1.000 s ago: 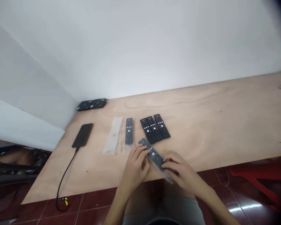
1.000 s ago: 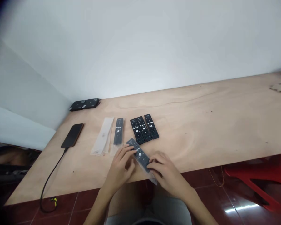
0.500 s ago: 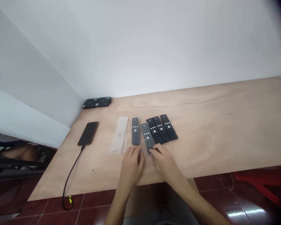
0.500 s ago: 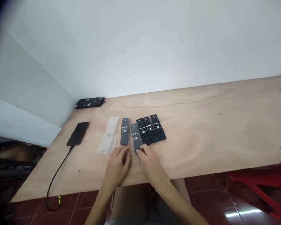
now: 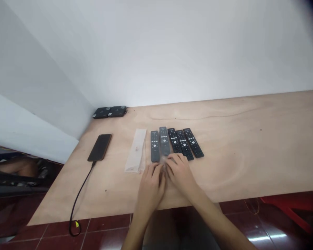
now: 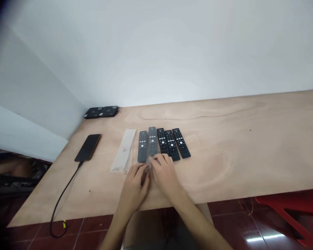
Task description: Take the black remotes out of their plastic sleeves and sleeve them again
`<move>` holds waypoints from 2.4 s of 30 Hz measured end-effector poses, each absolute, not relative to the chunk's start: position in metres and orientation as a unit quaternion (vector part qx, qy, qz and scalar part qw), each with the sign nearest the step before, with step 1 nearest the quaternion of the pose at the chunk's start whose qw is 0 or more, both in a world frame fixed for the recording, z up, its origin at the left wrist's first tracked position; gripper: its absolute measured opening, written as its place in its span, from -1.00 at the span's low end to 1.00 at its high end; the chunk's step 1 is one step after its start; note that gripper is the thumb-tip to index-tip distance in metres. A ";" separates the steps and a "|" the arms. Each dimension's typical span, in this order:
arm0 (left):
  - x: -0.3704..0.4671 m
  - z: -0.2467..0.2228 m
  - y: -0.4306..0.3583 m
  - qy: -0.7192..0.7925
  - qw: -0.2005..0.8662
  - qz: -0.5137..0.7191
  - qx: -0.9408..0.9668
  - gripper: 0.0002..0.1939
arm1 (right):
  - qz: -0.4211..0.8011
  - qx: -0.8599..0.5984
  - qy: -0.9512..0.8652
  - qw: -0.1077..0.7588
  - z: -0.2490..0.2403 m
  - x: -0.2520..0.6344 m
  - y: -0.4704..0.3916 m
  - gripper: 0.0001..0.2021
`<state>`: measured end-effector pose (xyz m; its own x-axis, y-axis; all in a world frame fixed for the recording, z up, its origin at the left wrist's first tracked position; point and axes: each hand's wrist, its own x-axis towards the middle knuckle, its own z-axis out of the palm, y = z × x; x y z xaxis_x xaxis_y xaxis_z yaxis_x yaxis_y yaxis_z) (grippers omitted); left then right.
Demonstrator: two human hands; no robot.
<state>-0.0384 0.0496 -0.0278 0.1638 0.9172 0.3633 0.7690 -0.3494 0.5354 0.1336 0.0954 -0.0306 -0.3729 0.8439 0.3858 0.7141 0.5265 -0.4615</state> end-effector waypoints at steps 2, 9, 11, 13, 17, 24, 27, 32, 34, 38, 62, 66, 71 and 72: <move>-0.038 -0.029 0.049 0.565 0.106 0.323 0.752 -0.62 | 0.110 -0.458 -0.835 0.284 -0.031 0.139 0.090 -0.81; -0.039 -0.029 0.049 0.546 0.096 0.296 0.778 -0.61 | 0.100 -0.398 -0.865 0.289 -0.034 0.152 0.080 -0.79; -0.040 -0.028 0.049 0.528 0.090 0.279 0.797 -0.55 | 0.083 -0.415 -0.850 0.313 -0.035 0.157 0.078 -0.77; -0.040 -0.028 0.050 0.509 0.083 0.267 0.814 -0.52 | 0.052 -0.458 -0.821 0.336 -0.036 0.161 0.076 -0.72; -0.041 -0.030 0.051 0.511 0.075 0.272 0.812 -0.57 | 0.017 -0.495 -0.806 0.324 -0.037 0.170 0.073 -0.69; -0.042 -0.030 0.051 0.505 0.069 0.272 0.817 -0.59 | 0.022 -0.504 -0.798 0.330 -0.038 0.184 0.050 -0.74; -0.043 -0.029 0.051 0.497 0.053 0.286 0.818 -0.60 | 0.073 -0.487 -0.800 0.343 -0.040 0.200 0.039 -0.74; -0.043 -0.029 0.050 0.480 0.054 0.290 0.826 -0.52 | 0.175 -0.454 -0.779 0.395 -0.042 0.244 0.032 -0.75; -0.043 -0.027 0.049 0.472 0.062 0.292 0.829 -0.55 | 0.190 -0.448 -0.781 0.393 -0.040 0.266 0.034 -0.76; -0.042 -0.023 0.047 0.446 0.075 0.311 0.836 -0.63 | 0.248 -0.412 -0.793 0.374 -0.030 0.298 0.037 -0.73; -0.023 -0.015 0.030 0.603 0.566 0.380 0.414 -0.30 | 0.304 -0.408 -0.817 0.272 -0.016 0.254 0.066 -0.41; -0.016 -0.009 0.031 0.584 0.593 0.358 0.422 -0.34 | 0.290 -0.375 -0.836 0.276 -0.020 0.252 0.072 -0.50; -0.020 0.003 0.032 0.562 0.603 0.338 0.455 -0.49 | 0.324 -0.355 -0.825 0.296 -0.019 0.258 0.072 -0.56; -0.022 0.005 0.033 0.558 0.601 0.333 0.466 -0.52 | 0.333 -0.352 -0.822 0.299 -0.019 0.259 0.072 -0.57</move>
<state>-0.0217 0.0327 0.0049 0.1565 0.9200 -0.3594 0.1203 0.3434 0.9315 0.2591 0.0717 -0.0189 -0.5723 0.7786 0.2575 0.3800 0.5300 -0.7581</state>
